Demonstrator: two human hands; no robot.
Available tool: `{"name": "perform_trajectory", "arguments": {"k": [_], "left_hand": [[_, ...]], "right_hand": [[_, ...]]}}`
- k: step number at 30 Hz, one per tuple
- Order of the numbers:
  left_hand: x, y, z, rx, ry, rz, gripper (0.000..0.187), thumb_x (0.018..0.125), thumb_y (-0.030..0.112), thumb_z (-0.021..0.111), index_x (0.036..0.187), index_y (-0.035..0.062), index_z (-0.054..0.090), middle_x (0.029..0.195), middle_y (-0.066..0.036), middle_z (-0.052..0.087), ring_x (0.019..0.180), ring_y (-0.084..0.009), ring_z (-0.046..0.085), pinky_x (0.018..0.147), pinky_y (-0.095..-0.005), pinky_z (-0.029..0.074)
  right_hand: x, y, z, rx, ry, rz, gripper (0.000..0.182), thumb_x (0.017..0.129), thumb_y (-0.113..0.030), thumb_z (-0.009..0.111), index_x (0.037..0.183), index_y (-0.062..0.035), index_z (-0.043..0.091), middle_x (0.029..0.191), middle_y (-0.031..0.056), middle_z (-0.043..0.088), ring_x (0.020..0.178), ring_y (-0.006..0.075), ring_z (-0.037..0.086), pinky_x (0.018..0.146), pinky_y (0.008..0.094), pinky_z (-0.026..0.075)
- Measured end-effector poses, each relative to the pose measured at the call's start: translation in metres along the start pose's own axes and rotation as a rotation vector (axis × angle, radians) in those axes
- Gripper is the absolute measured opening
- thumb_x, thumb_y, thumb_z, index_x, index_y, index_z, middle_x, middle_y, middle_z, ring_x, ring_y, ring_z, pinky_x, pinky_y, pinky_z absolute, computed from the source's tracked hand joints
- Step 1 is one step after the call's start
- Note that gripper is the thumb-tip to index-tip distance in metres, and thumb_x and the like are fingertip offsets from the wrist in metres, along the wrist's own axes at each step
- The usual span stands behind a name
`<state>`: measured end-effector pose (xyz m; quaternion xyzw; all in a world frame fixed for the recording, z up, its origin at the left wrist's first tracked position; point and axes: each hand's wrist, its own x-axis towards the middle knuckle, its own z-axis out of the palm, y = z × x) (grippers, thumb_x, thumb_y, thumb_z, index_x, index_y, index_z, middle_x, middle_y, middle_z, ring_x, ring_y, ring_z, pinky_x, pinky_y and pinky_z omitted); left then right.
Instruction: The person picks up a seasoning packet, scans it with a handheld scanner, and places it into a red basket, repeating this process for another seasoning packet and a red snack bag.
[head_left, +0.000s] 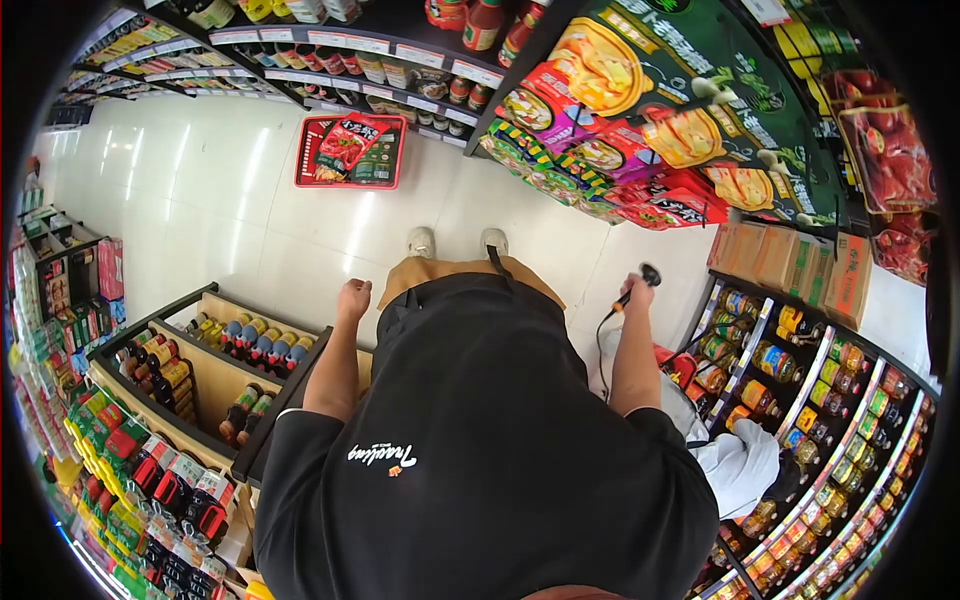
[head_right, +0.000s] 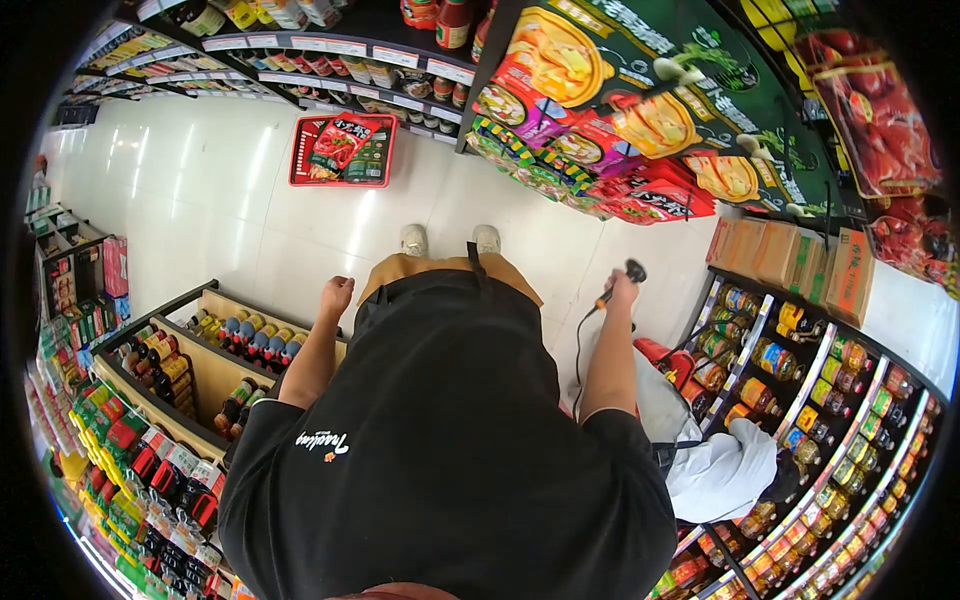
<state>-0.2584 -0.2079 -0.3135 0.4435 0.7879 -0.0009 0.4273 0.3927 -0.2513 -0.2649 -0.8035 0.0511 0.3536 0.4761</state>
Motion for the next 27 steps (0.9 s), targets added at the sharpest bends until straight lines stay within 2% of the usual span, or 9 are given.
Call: {"name": "perform_trajectory", "arguments": {"k": [1,2,4,5,11,14,17,21,27], "left_hand": [[0.001,0.009,0.004,-0.004,-0.003,0.009,0.043,0.085,0.035,0.058,0.105,-0.0031,0.065,0.102,-0.024,0.067,0.1,-0.0373,0.063,0.088,-0.0425,0.048],[0.001,0.018,0.008,-0.007,0.012,0.028,0.043,0.085,0.035,0.058,0.105,-0.0029,0.065,0.101,-0.024,0.067,0.1,-0.0372,0.063,0.088,-0.0425,0.048],[0.005,0.039,0.014,-0.017,0.044,0.063,0.043,0.086,0.035,0.058,0.105,-0.0027,0.065,0.101,-0.024,0.067,0.099,-0.0371,0.063,0.087,-0.0423,0.049],[0.006,0.048,0.017,-0.034,0.051,0.085,0.043,0.086,0.035,0.058,0.105,-0.0025,0.065,0.1,-0.023,0.067,0.098,-0.0368,0.064,0.086,-0.0421,0.049],[-0.001,0.09,0.032,-0.12,0.121,0.121,0.04,0.085,0.034,0.059,0.102,-0.0021,0.067,0.096,-0.022,0.068,0.094,-0.0351,0.065,0.084,-0.041,0.05],[-0.014,0.094,0.043,-0.094,0.125,0.098,0.04,0.085,0.033,0.059,0.101,-0.0027,0.067,0.096,-0.023,0.068,0.094,-0.0358,0.065,0.084,-0.041,0.05],[-0.028,0.088,0.059,-0.08,0.112,0.047,0.041,0.085,0.034,0.059,0.1,-0.0031,0.067,0.096,-0.023,0.068,0.094,-0.0366,0.065,0.084,-0.0411,0.05],[-0.045,0.079,0.08,-0.044,0.085,0.004,0.042,0.083,0.035,0.059,0.1,-0.0029,0.067,0.097,-0.023,0.068,0.095,-0.037,0.065,0.085,-0.0416,0.05],[-0.052,0.09,0.09,-0.03,0.095,0.003,0.042,0.083,0.035,0.059,0.101,-0.0029,0.067,0.097,-0.023,0.068,0.095,-0.0373,0.064,0.085,-0.0417,0.049]], "right_hand": [[0.013,-0.014,0.0,0.079,-0.059,-0.028,0.008,0.078,-0.006,0.062,0.076,-0.0032,0.055,0.064,0.0051,0.052,0.052,0.0163,0.051,0.049,0.0288,0.046],[0.026,-0.028,0.005,0.105,0.016,-0.021,0.009,0.08,-0.009,0.064,0.084,-0.0028,0.059,0.077,0.0058,0.056,0.065,0.0172,0.056,0.06,0.0306,0.05],[0.045,-0.059,0.015,0.249,0.018,-0.052,0.025,0.078,-0.011,0.067,0.101,-0.0045,0.058,0.098,0.0066,0.054,0.093,0.0185,0.054,0.079,0.0378,0.05],[0.038,-0.082,0.024,0.332,0.034,-0.081,0.021,0.075,-0.007,0.067,0.092,-0.0062,0.054,0.081,0.0023,0.049,0.075,0.0143,0.052,0.076,0.035,0.048],[0.066,-0.133,0.039,0.454,-0.036,-0.228,0.03,0.073,-0.003,0.066,0.1,-0.0058,0.052,0.092,0.0055,0.055,0.079,0.0179,0.054,0.072,0.0327,0.047],[0.078,-0.138,0.041,0.464,-0.034,-0.223,0.033,0.073,0.001,0.063,0.103,-0.0047,0.05,0.095,0.0064,0.057,0.081,0.0188,0.056,0.068,0.0315,0.047],[0.078,-0.132,0.045,0.531,-0.168,-0.266,0.032,0.074,0.002,0.06,0.103,-0.0044,0.05,0.096,0.0063,0.057,0.082,0.0187,0.057,0.068,0.0324,0.048],[0.066,-0.12,0.042,0.482,-0.122,-0.261,0.032,0.075,0.001,0.06,0.106,-0.0049,0.051,0.094,0.0037,0.059,0.087,0.0168,0.058,0.074,0.0311,0.045],[0.051,-0.108,0.041,0.434,-0.117,-0.346,0.031,0.075,0.003,0.065,0.101,-0.0045,0.052,0.088,0.0035,0.059,0.074,0.0139,0.055,0.068,0.0269,0.044]]}}
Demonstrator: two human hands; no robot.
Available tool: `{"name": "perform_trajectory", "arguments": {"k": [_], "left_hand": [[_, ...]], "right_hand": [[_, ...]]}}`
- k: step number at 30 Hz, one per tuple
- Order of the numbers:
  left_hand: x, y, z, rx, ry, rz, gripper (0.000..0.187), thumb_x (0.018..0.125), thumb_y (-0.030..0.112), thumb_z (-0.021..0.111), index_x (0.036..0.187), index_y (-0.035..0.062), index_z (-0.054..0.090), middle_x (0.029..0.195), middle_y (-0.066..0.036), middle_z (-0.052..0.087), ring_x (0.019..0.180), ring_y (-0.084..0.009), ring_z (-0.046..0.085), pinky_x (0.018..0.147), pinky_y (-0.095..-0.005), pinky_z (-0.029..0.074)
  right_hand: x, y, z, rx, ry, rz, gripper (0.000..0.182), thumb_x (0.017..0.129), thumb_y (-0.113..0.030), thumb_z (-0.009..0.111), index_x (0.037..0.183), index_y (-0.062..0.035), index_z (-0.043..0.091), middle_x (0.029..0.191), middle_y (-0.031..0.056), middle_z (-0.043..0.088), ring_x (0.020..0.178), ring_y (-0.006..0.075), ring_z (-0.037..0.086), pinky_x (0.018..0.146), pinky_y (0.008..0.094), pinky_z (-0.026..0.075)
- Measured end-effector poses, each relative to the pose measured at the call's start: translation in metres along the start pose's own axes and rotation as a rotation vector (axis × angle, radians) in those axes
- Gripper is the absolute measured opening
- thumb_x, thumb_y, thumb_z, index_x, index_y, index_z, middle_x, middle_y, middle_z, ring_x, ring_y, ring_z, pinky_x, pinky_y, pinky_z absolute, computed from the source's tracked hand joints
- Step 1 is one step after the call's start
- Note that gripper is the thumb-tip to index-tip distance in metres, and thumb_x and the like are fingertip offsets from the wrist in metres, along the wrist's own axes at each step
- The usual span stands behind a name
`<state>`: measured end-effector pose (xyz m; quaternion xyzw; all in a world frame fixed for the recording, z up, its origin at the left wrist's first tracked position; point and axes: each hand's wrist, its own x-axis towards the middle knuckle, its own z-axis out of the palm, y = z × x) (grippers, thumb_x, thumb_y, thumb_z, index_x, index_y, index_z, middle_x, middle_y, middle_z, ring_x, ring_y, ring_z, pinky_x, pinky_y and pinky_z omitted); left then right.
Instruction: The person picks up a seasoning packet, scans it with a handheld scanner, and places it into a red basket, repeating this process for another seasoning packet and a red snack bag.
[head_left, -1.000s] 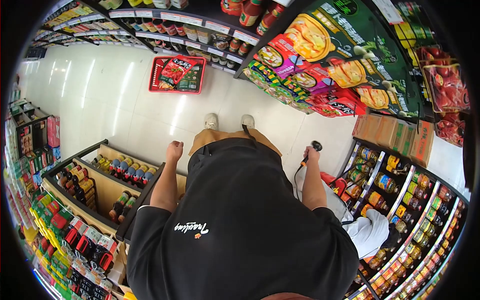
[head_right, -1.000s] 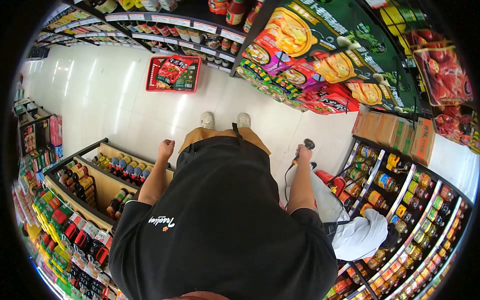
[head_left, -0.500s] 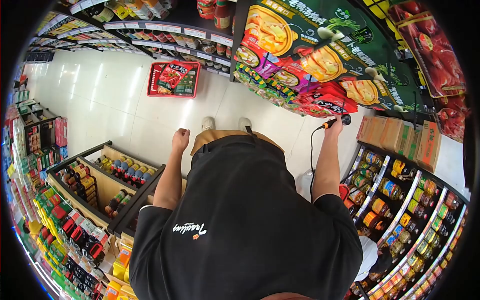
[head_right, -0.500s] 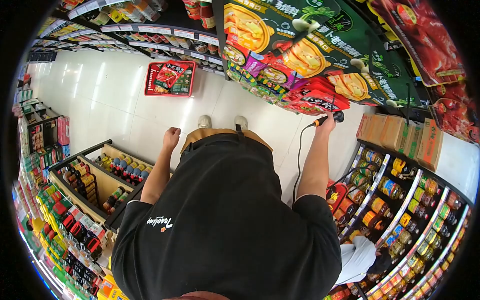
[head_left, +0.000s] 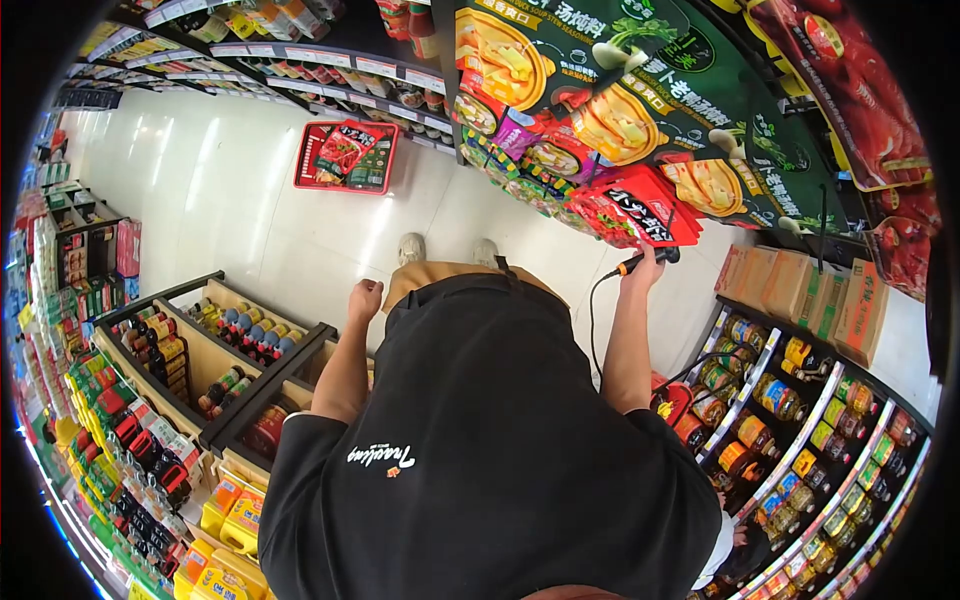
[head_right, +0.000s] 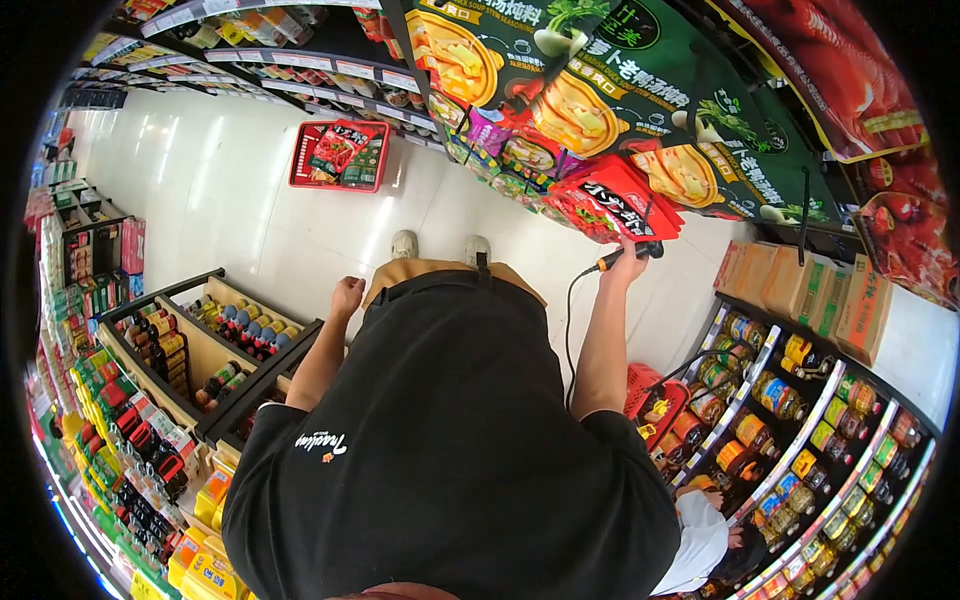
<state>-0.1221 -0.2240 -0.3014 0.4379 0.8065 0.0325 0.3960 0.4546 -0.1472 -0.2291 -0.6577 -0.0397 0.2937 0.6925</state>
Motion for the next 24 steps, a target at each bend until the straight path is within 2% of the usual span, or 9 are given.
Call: {"name": "perform_trajectory", "arguments": {"k": [4,8,9,12,14,18,22,24], "left_hand": [[0.002,0.021,-0.003,0.014,-0.001,0.029,0.042,0.084,0.035,0.058,0.103,-0.0021,0.066,0.098,-0.023,0.068,0.096,-0.0369,0.064,0.085,-0.0415,0.049],[0.001,0.05,-0.005,0.034,0.0,0.096,0.042,0.085,0.035,0.058,0.104,-0.0012,0.066,0.098,-0.022,0.068,0.096,-0.0361,0.064,0.085,-0.0415,0.049],[0.003,0.055,-0.004,0.041,-0.003,0.12,0.041,0.085,0.035,0.058,0.104,-0.0007,0.066,0.098,-0.022,0.068,0.096,-0.0358,0.064,0.085,-0.0414,0.049],[0.007,0.079,0.0,0.02,-0.007,0.215,0.039,0.086,0.034,0.057,0.103,0.0008,0.066,0.098,-0.021,0.068,0.095,-0.0346,0.065,0.084,-0.0406,0.05],[0.0,0.107,0.0,-0.01,-0.021,0.287,0.037,0.087,0.034,0.057,0.103,0.0015,0.066,0.097,-0.02,0.068,0.092,-0.0335,0.066,0.082,-0.0398,0.051],[-0.019,0.171,0.009,-0.068,-0.106,0.416,0.036,0.088,0.033,0.059,0.105,0.0014,0.064,0.095,-0.019,0.069,0.089,-0.0307,0.067,0.08,-0.038,0.051],[-0.041,0.228,0.026,-0.176,-0.235,0.593,0.038,0.087,0.032,0.062,0.108,0.0004,0.062,0.096,-0.018,0.069,0.087,-0.0275,0.067,0.079,-0.0362,0.052],[-0.054,0.256,0.03,-0.226,-0.353,0.671,0.04,0.086,0.031,0.064,0.11,-0.0005,0.061,0.097,-0.017,0.068,0.086,-0.0257,0.067,0.078,-0.0354,0.052]], "right_hand": [[-0.017,-0.015,0.015,0.103,0.007,-0.071,0.031,0.074,0.004,0.066,0.099,-0.005,0.051,0.084,0.0026,0.057,0.068,0.0116,0.051,0.063,0.0256,0.043],[-0.001,-0.007,0.004,0.04,0.01,-0.066,0.04,0.072,0.004,0.065,0.109,-0.0027,0.051,0.101,0.007,0.06,0.085,0.0188,0.058,0.071,0.0308,0.048],[-0.001,-0.008,0.002,0.03,0.003,-0.054,0.046,0.07,0.006,0.062,0.114,-0.0016,0.05,0.109,0.0087,0.059,0.095,0.0229,0.059,0.078,0.0346,0.05],[-0.031,-0.038,0.012,0.169,-0.023,0.04,0.048,0.069,0.007,0.056,0.116,-0.0017,0.049,0.109,0.009,0.058,0.096,0.0233,0.059,0.081,0.0361,0.051],[-0.025,-0.03,-0.007,0.221,-0.092,0.048,0.054,0.068,0.008,0.051,0.122,-0.0015,0.045,0.114,0.0111,0.056,0.105,0.0261,0.059,0.087,0.0399,0.052],[-0.061,-0.061,-0.018,0.188,-0.135,0.093,0.057,0.068,0.006,0.05,0.123,-0.0018,0.044,0.113,0.0119,0.056,0.104,0.0289,0.059,0.088,0.0445,0.052],[-0.074,-0.074,-0.049,0.167,-0.256,0.085,0.059,0.064,0.002,0.051,0.123,-0.0002,0.044,0.11,0.0101,0.057,0.1,0.025,0.06,0.09,0.0373,0.05],[-0.083,-0.087,-0.053,0.223,-0.321,0.101,0.06,0.064,0.002,0.049,0.123,0.0001,0.044,0.11,0.0107,0.057,0.101,0.0254,0.06,0.09,0.0385,0.05]]}}
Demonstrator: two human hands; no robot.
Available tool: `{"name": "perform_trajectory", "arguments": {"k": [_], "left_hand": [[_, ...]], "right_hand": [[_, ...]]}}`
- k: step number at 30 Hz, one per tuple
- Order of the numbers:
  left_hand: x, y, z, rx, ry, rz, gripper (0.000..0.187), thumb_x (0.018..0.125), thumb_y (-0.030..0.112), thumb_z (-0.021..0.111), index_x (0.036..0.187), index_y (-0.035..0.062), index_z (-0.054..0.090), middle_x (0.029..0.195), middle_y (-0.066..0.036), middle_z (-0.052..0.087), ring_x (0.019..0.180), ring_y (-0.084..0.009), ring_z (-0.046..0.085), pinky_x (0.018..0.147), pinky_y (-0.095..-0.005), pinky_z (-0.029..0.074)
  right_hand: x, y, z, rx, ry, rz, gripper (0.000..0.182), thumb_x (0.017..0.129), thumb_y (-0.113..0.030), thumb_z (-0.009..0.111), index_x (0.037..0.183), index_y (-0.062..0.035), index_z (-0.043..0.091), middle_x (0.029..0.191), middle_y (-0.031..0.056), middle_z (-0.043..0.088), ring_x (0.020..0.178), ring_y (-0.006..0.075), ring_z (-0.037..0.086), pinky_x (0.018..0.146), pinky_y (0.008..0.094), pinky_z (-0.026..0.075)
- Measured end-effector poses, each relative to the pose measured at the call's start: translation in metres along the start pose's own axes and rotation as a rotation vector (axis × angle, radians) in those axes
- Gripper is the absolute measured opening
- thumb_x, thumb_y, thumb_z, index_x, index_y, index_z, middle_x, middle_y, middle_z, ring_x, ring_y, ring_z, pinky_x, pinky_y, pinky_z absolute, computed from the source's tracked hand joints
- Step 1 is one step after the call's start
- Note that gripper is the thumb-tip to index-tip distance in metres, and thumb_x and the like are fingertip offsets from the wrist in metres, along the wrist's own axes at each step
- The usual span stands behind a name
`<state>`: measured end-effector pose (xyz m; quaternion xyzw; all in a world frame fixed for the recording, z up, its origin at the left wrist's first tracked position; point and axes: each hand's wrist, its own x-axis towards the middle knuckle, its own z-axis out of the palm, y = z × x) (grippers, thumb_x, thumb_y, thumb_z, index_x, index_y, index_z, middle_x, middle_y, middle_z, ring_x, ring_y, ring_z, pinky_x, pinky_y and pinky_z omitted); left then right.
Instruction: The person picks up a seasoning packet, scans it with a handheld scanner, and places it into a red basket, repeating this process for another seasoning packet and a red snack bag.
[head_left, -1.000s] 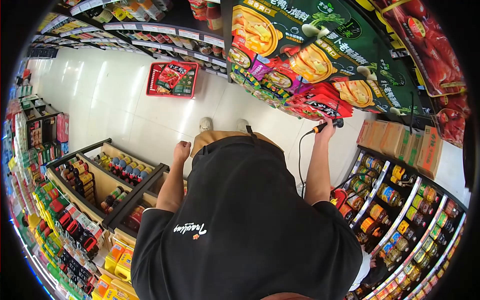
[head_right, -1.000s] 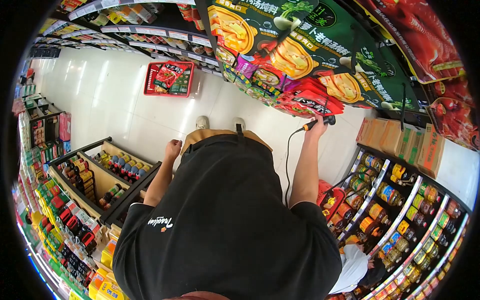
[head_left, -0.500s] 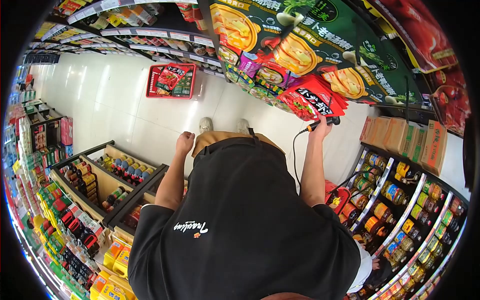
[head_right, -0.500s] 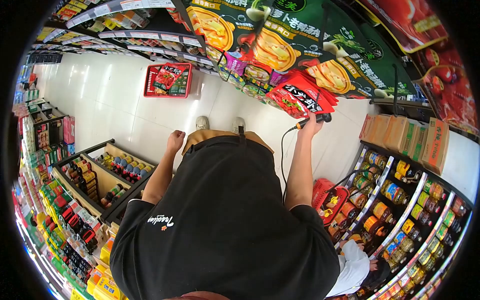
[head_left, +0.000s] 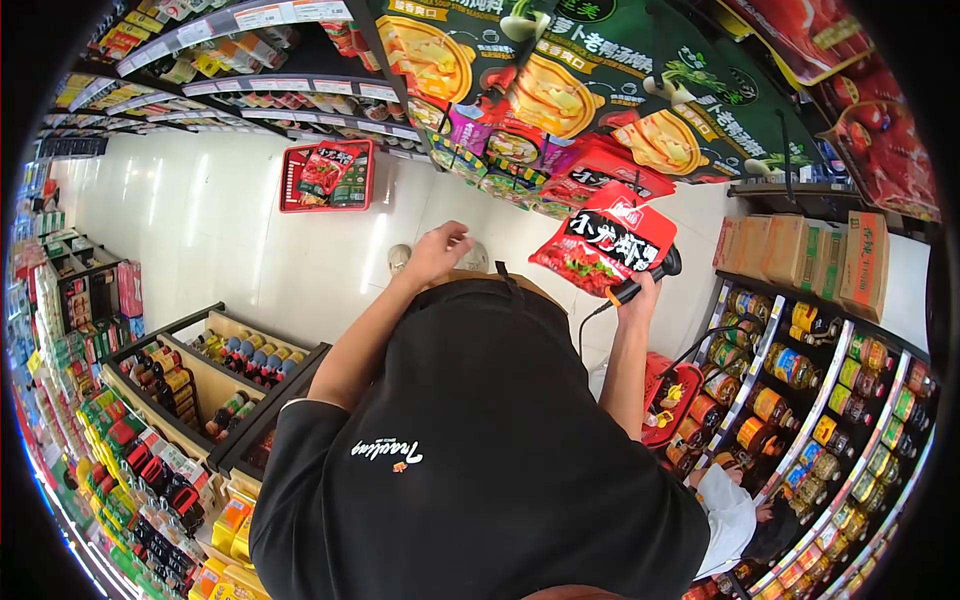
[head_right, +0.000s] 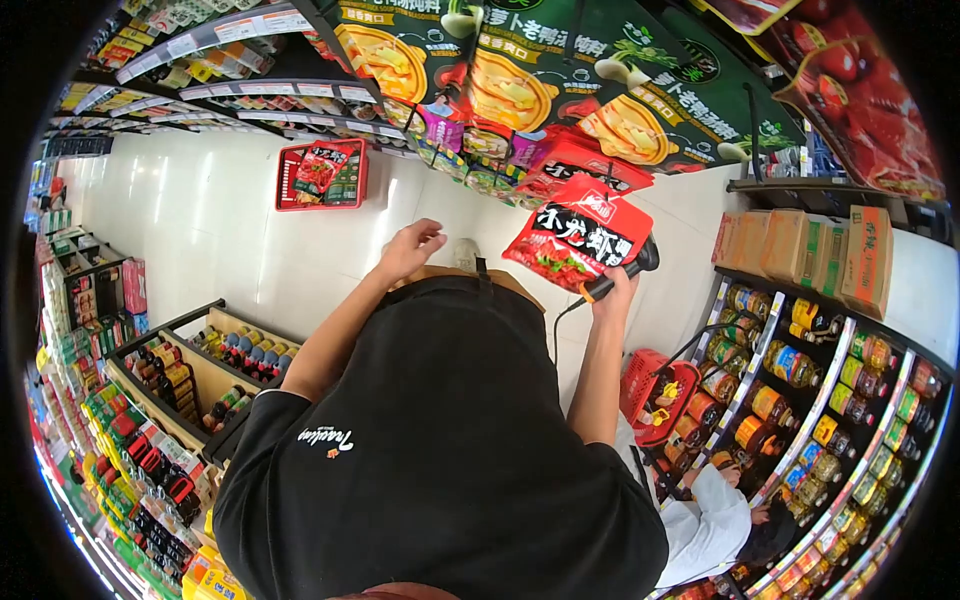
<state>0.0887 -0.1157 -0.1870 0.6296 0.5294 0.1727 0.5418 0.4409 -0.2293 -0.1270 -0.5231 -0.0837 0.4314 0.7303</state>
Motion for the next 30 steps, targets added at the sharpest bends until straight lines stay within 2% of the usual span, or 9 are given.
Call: {"name": "perform_trajectory", "arguments": {"k": [4,9,12,17,21,24,28,29,30], "left_hand": [[0.006,0.052,0.019,-0.101,-0.148,0.094,0.043,0.086,0.032,0.066,0.111,-0.0019,0.06,0.095,-0.015,0.068,0.085,-0.0231,0.066,0.078,-0.0344,0.052],[-0.011,0.095,0.024,-0.439,-0.475,0.209,0.044,0.087,0.02,0.059,0.125,-0.0011,0.051,0.113,-0.014,0.062,0.102,-0.0215,0.06,0.092,-0.0334,0.045],[-0.029,0.121,0.015,-0.453,-0.262,0.43,0.041,0.088,0.017,0.057,0.124,-0.002,0.052,0.111,-0.013,0.062,0.101,-0.0202,0.059,0.091,-0.0327,0.044],[-0.039,0.118,-0.019,-0.588,-0.016,0.315,0.033,0.1,0.023,0.048,0.119,-0.0028,0.056,0.1,-0.002,0.063,0.096,-0.0082,0.053,0.086,-0.026,0.043],[-0.058,0.124,-0.056,-0.735,0.256,0.307,0.029,0.1,0.02,0.047,0.117,-0.0011,0.057,0.1,-0.002,0.064,0.092,-0.007,0.055,0.084,-0.0261,0.045],[-0.063,0.116,-0.092,-1.081,0.421,0.256,0.026,0.101,0.017,0.044,0.116,-0.0005,0.056,0.103,-0.006,0.065,0.087,-0.0127,0.061,0.084,-0.0278,0.048],[-0.07,0.088,-0.139,-1.95,-0.351,0.439,0.012,0.094,0.021,0.047,0.088,0.0107,0.05,0.06,0.004,0.046,0.05,-0.0084,0.039,0.059,-0.0251,0.034],[-0.078,0.089,-0.148,-2.012,-0.343,0.369,0.016,0.091,0.025,0.047,0.08,0.0136,0.043,0.054,0.005,0.031,0.046,-0.0079,0.023,0.056,-0.0257,0.024],[-0.082,0.086,-0.156,-1.966,-0.415,0.453,0.017,0.092,0.026,0.046,0.082,0.0131,0.045,0.055,0.005,0.036,0.046,-0.0078,0.028,0.058,-0.0265,0.028]], "right_hand": [[-0.015,-0.02,-0.001,0.024,-0.099,0.002,0.065,0.06,0.002,0.046,0.124,0.0011,0.044,0.109,0.0113,0.057,0.101,0.0264,0.059,0.091,0.0392,0.05],[-0.033,-0.052,0.058,0.053,-0.153,0.005,0.065,0.061,0.001,0.047,0.126,0.0015,0.044,0.106,0.0125,0.058,0.099,0.0259,0.06,0.091,0.0397,0.049],[-0.035,-0.051,0.09,0.078,-0.247,0.043,0.061,0.063,0.001,0.049,0.124,0.0017,0.045,0.107,0.0125,0.059,0.099,0.0258,0.06,0.09,0.0391,0.049],[-0.054,-0.049,0.153,0.007,-0.369,0.039,0.057,0.064,0.0,0.05,0.121,0.0021,0.047,0.107,0.0117,0.059,0.103,0.0268,0.059,0.095,0.0397,0.046],[-0.066,-0.04,0.183,-0.098,-0.43,0.09,0.063,0.062,-0.005,0.058,0.123,-0.0003,0.044,0.095,0.0097,0.057,0.078,0.0193,0.059,0.067,0.0302,0.051],[-0.074,-0.044,0.216,-0.045,-0.817,0.123,0.061,0.061,-0.01,0.062,0.118,-0.0039,0.042,0.087,0.0073,0.052,0.078,0.0194,0.052,0.073,0.0333,0.043],[-0.083,-0.029,0.23,-0.037,-0.984,0.206,0.061,0.062,-0.01,0.065,0.119,0.0006,0.044,0.084,0.0104,0.054,0.079,0.0221,0.055,0.075,0.0383,0.047],[-0.087,-0.025,0.235,-0.08,-1.014,0.199,0.06,0.062,-0.011,0.066,0.118,0.0007,0.045,0.085,0.0106,0.054,0.078,0.0219,0.056,0.073,0.0379,0.048],[-0.092,-0.021,0.239,-0.102,-1.043,0.197,0.061,0.063,-0.01,0.066,0.12,0.0018,0.045,0.085,0.0108,0.055,0.077,0.0211,0.056,0.072,0.0364,0.048]]}}
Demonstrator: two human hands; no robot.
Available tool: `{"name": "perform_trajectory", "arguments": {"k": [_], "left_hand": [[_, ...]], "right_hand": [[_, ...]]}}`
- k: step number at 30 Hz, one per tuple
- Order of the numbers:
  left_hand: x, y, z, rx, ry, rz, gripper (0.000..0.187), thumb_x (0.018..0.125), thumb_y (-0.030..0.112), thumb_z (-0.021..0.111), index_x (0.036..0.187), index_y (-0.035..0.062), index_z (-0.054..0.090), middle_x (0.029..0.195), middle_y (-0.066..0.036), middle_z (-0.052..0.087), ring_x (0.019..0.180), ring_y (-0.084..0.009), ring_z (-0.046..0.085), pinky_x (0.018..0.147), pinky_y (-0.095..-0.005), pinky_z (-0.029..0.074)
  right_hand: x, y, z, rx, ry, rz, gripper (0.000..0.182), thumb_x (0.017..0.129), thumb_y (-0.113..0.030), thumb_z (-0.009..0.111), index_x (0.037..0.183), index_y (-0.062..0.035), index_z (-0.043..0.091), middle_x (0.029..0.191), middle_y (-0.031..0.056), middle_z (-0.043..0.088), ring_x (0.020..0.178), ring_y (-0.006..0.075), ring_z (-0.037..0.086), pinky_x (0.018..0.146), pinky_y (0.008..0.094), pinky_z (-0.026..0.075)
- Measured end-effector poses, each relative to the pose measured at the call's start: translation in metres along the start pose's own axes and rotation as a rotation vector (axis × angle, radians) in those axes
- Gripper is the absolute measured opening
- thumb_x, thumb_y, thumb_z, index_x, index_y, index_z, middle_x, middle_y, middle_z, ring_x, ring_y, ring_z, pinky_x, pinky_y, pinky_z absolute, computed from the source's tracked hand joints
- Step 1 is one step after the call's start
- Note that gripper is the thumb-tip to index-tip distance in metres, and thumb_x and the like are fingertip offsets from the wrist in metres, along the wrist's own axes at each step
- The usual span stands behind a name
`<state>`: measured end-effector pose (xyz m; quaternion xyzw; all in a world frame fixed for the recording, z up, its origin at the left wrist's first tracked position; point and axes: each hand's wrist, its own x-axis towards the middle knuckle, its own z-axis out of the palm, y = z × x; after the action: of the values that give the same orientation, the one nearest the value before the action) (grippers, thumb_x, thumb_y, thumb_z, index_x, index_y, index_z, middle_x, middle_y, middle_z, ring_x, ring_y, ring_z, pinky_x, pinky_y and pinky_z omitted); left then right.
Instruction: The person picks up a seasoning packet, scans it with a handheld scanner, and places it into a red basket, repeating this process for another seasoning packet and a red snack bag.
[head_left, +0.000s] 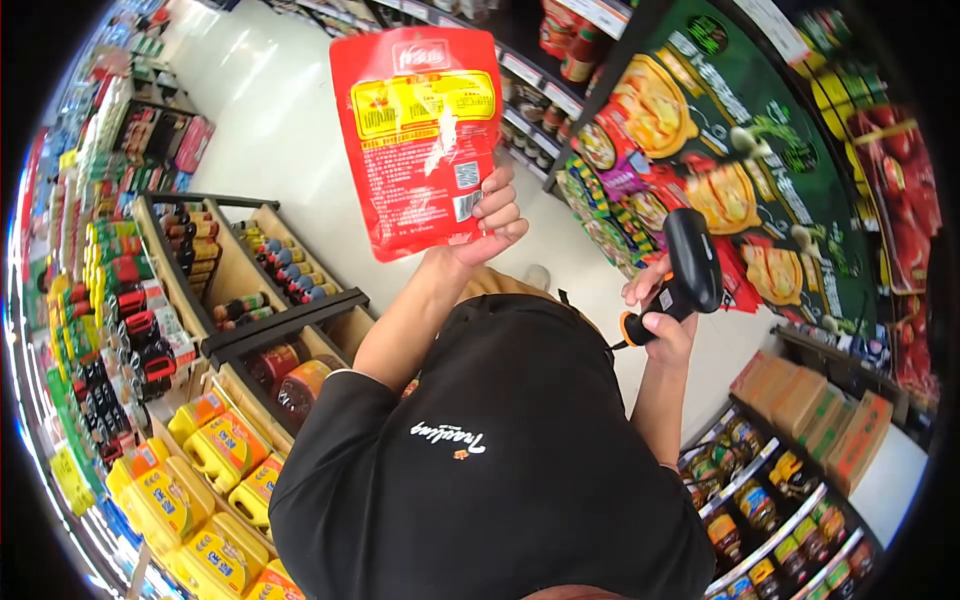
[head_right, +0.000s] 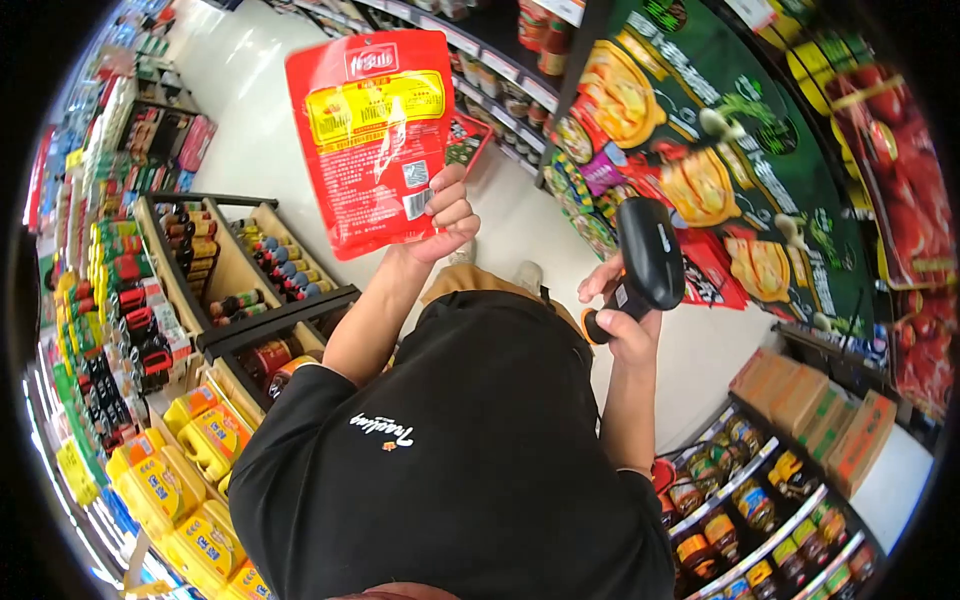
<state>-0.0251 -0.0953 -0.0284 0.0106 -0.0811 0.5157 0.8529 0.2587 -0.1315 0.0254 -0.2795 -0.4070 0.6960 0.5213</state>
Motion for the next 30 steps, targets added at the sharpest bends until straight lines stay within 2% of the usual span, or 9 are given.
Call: {"name": "perform_trajectory", "arguments": {"k": [2,8,11,13,15,23,27,29,30], "left_hand": [[-0.008,0.012,0.005,0.015,-0.008,0.021,0.019,0.093,0.027,0.045,0.081,0.0127,0.044,0.055,0.005,0.037,0.046,-0.0078,0.03,0.058,-0.0263,0.029],[-0.023,0.025,0.017,0.161,0.027,-0.002,0.043,0.093,0.04,0.043,0.109,0.0042,0.059,0.068,-0.002,0.049,0.05,-0.0095,0.041,0.056,-0.0271,0.034],[-0.024,0.032,0.015,0.171,0.003,0.018,0.052,0.093,0.042,0.044,0.121,-0.0007,0.056,0.093,-0.012,0.059,0.057,-0.0124,0.046,0.052,-0.0248,0.037],[-0.023,0.038,0.012,0.182,-0.025,0.023,0.057,0.093,0.042,0.044,0.124,-0.0049,0.053,0.107,-0.018,0.061,0.06,-0.0131,0.047,0.052,-0.0226,0.038],[-0.022,0.041,0.015,0.25,-0.002,0.054,0.059,0.092,0.044,0.045,0.124,-0.0055,0.053,0.105,-0.017,0.061,0.059,-0.0126,0.047,0.052,-0.0221,0.037],[-0.028,0.057,0.024,0.518,0.155,0.232,0.057,0.089,0.046,0.051,0.115,-0.0043,0.057,0.09,-0.011,0.062,0.056,-0.0106,0.049,0.05,-0.0208,0.036],[-0.054,0.094,-0.056,0.762,0.616,0.452,0.028,0.088,0.036,0.058,0.088,0.0077,0.058,0.064,0.001,0.055,0.046,-0.0083,0.045,0.04,-0.021,0.033],[-0.111,0.143,-0.174,0.76,1.035,0.437,0.023,0.09,0.033,0.056,0.089,0.0109,0.06,0.061,0.001,0.054,0.042,-0.0084,0.043,0.035,-0.0233,0.029],[-0.116,0.133,-0.161,0.99,1.501,0.486,0.031,0.092,0.034,0.054,0.094,0.0045,0.063,0.065,-0.003,0.059,0.046,-0.0104,0.05,0.036,-0.027,0.036]], "right_hand": [[0.0,0.007,0.007,-0.024,-0.062,0.035,0.064,0.064,-0.009,0.065,0.123,0.0033,0.045,0.085,0.0109,0.055,0.075,0.0205,0.057,0.07,0.0351,0.048],[-0.001,0.005,0.024,0.348,-0.342,0.208,0.075,0.069,-0.015,0.068,0.133,0.0065,0.034,0.076,0.0146,0.058,0.044,0.0106,0.048,0.047,0.025,0.044],[-0.007,0.005,0.02,0.427,-0.454,0.365,0.084,0.065,-0.018,0.071,0.135,0.0086,0.031,0.076,0.0197,0.058,0.042,0.0101,0.046,0.037,0.019,0.038],[-0.009,-0.002,0.028,0.362,-0.45,0.506,0.081,0.064,-0.011,0.071,0.134,0.0081,0.034,0.079,0.0204,0.059,0.053,0.0123,0.053,0.043,0.0209,0.041],[-0.007,-0.002,0.036,0.321,-0.466,0.62,0.076,0.063,-0.006,0.071,0.13,0.0075,0.038,0.082,0.0178,0.061,0.064,0.0146,0.058,0.047,0.0232,0.042],[0.006,0.011,0.044,0.171,-0.537,0.657,0.063,0.072,-0.008,0.07,0.127,0.0033,0.042,0.074,0.0083,0.056,0.052,0.0103,0.05,0.045,0.0241,0.042],[0.024,0.026,0.047,-0.2,-0.369,0.613,0.047,0.076,-0.011,0.07,0.116,0.0014,0.049,0.076,0.0043,0.056,0.051,0.0086,0.05,0.046,0.0234,0.042],[0.036,0.047,0.043,-0.407,-0.283,0.584,0.037,0.077,-0.017,0.071,0.105,-0.0002,0.052,0.077,0.0033,0.056,0.052,0.0079,0.05,0.046,0.0223,0.042],[0.039,0.064,0.031,-0.516,-0.28,0.609,0.039,0.078,-0.02,0.071,0.107,-0.0001,0.053,0.076,0.003,0.055,0.053,0.0066,0.05,0.046,0.0222,0.041]]}}
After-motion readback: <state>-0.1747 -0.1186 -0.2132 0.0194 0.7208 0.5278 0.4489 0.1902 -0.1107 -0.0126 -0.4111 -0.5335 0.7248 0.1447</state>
